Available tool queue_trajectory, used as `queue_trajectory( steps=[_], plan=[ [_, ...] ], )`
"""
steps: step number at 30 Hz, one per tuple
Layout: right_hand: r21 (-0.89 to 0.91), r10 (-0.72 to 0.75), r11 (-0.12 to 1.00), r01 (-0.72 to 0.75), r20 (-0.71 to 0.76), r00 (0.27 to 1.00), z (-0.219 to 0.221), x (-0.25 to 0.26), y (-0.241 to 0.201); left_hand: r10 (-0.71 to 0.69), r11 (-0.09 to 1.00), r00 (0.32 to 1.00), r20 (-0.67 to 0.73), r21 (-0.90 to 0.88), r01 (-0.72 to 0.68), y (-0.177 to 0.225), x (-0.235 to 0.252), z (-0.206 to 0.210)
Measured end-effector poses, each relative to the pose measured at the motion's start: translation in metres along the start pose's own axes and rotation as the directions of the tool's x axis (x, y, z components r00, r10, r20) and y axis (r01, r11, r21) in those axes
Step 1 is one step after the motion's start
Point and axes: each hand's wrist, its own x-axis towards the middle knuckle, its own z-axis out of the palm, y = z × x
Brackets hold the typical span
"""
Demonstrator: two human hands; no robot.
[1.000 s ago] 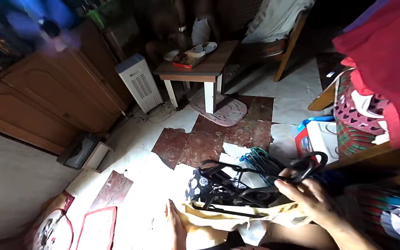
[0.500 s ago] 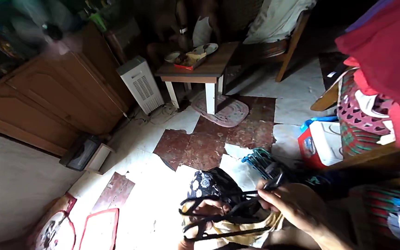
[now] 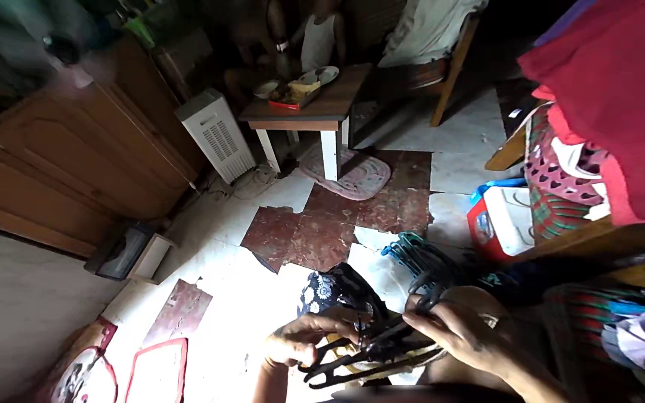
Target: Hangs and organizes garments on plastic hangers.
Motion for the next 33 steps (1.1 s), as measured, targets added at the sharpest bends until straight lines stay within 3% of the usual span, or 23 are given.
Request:
queue_trajectory(
  steps=[2, 5, 8, 10, 13, 19, 22, 25, 28, 31, 33],
  plan=[
    [-0.014, 0.028, 1.000, -0.028, 0.001, 1.000, 0.002, 0.000, 0.004, -0.028, 0.999, 1.000, 0.010, -0.024, 0.028, 0.015, 0.000, 0.000],
    [0.007, 0.027, 1.000, -0.027, -0.101, 0.994, 0.003, -0.001, 0.015, -0.066, 0.993, 0.956, -0.285, -0.115, 0.034, 0.027, -0.002, 0.013],
    [0.088, 0.014, 0.996, 0.003, -0.183, 0.983, -0.004, -0.001, 0.023, -0.102, 0.986, 0.782, -0.615, -0.166, -0.002, 0.024, -0.009, 0.020],
    [0.125, -0.007, 0.992, 0.031, -0.193, 0.981, -0.008, -0.002, 0.025, -0.134, 0.981, 0.656, -0.742, -0.195, -0.021, 0.018, -0.013, 0.022],
    [0.035, -0.058, 0.997, 0.067, -0.208, 0.976, -0.007, -0.004, 0.030, -0.142, 0.980, 0.586, -0.798, -0.195, -0.027, 0.011, -0.014, 0.032],
    [0.036, 0.011, 0.999, -0.002, -0.250, 0.968, -0.004, -0.005, 0.025, -0.028, 0.999, 0.481, -0.876, -0.004, 0.050, 0.022, -0.013, 0.067],
    [0.111, 0.014, 0.994, 0.016, -0.266, 0.964, -0.006, -0.003, 0.032, -0.037, 0.998, 0.388, -0.921, -0.013, 0.066, 0.023, -0.016, 0.069],
    [0.273, -0.054, 0.953, 0.129, -0.266, 0.962, -0.012, 0.001, 0.033, -0.121, 0.992, 0.274, -0.954, -0.106, 0.072, 0.009, -0.019, 0.056],
    [0.476, -0.049, 0.861, 0.177, -0.270, 0.962, -0.018, 0.002, 0.023, -0.130, 0.961, 0.199, -0.971, -0.073, 0.268, -0.019, -0.025, 0.041],
    [0.560, -0.020, 0.808, 0.182, -0.284, 0.959, -0.021, 0.003, 0.006, -0.064, 0.887, 0.212, -0.975, 0.042, 0.460, -0.035, -0.026, 0.039],
    [0.527, -0.050, 0.828, 0.191, -0.269, 0.962, -0.021, 0.003, -0.005, -0.018, 0.918, 0.283, -0.959, 0.097, 0.385, -0.025, -0.021, 0.041]
  ],
)
